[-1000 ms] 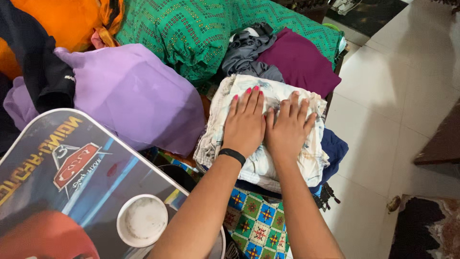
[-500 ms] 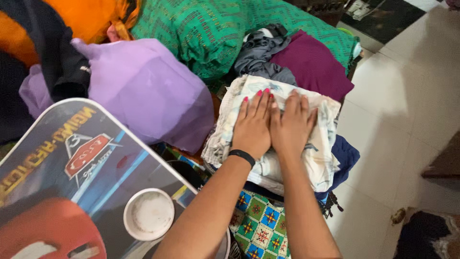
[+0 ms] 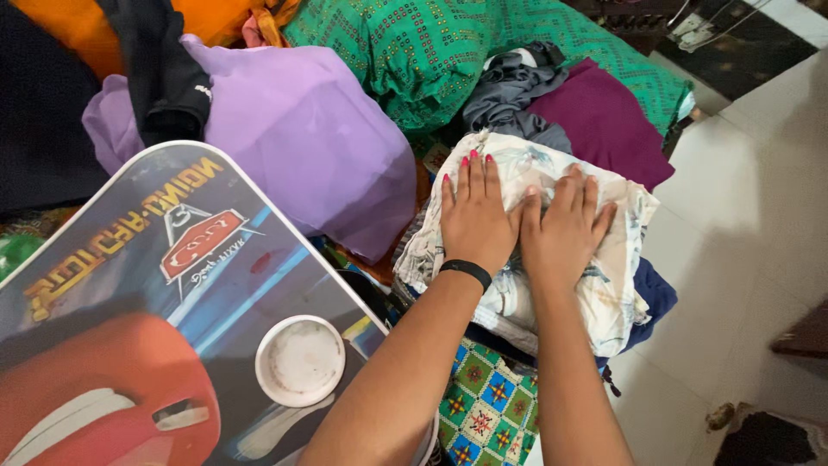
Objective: The person folds several pieces of clothing, including a white garment, a floral-patterned top, and a dark pair of shorts. They smooth and align each item before placing it on a growing stack on the bed.
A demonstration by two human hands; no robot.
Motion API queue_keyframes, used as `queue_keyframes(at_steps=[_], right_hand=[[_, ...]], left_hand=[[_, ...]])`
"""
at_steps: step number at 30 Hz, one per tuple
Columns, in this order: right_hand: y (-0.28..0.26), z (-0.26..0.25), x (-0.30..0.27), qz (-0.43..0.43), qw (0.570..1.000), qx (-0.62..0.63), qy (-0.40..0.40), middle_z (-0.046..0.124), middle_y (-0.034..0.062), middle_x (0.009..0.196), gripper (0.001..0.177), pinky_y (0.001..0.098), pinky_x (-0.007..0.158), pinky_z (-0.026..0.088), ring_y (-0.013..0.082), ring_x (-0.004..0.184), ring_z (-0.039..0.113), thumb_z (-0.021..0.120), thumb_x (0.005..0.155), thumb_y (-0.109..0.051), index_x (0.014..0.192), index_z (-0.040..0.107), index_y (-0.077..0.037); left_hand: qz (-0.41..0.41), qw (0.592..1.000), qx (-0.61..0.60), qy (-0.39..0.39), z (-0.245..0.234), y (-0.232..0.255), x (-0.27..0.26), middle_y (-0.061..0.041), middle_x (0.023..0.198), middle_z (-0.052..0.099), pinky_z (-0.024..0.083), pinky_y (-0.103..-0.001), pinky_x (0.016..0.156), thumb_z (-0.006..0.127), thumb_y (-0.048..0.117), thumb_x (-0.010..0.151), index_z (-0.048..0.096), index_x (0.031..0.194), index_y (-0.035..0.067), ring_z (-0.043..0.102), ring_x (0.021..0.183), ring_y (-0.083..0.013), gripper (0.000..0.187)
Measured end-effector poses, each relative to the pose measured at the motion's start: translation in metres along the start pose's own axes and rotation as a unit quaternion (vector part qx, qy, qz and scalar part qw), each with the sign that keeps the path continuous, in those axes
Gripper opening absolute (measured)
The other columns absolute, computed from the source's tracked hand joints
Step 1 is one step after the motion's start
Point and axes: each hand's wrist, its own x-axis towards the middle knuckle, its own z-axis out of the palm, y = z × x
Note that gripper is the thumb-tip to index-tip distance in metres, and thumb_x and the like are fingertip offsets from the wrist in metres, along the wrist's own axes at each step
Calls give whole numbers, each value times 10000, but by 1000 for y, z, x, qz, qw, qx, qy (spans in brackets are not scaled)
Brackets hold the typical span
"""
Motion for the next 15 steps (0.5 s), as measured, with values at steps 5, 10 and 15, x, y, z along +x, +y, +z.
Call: queue_keyframes(at_steps=[5, 10, 15], right_hand=[[-3, -1, -2, 10, 1000, -8, -6, 509, 190, 1546, 527, 627, 1217, 143, 393, 1489, 367, 478, 1094, -410, 1351, 563, 42], [-14, -13, 4, 21, 1000, 14, -6, 502, 194, 1545, 546, 620, 1207, 125, 397, 1482, 361, 475, 1078, -430, 1340, 562, 41], [-15, -31, 5, 80, 994, 77, -14, 526, 162, 1499, 508, 591, 1305, 115, 331, 1485, 422, 476, 1070, -419, 1339, 551, 5]], left_hand=[[13, 1000, 4, 28, 7, -3, -1, -226, 1577, 410, 196, -527, 1236, 467, 479, 1009, 434, 1493, -33, 338, 1499, -353, 705], [15, 999, 37, 25, 6, -7, 0, -208, 1575, 430, 199, -506, 1245, 490, 436, 999, 450, 1490, -25, 359, 1485, -348, 674], [27, 999, 22, 39, 2, -9, -1, -228, 1562, 430, 202, -499, 1255, 509, 438, 1004, 440, 1483, -51, 363, 1488, -357, 688]])
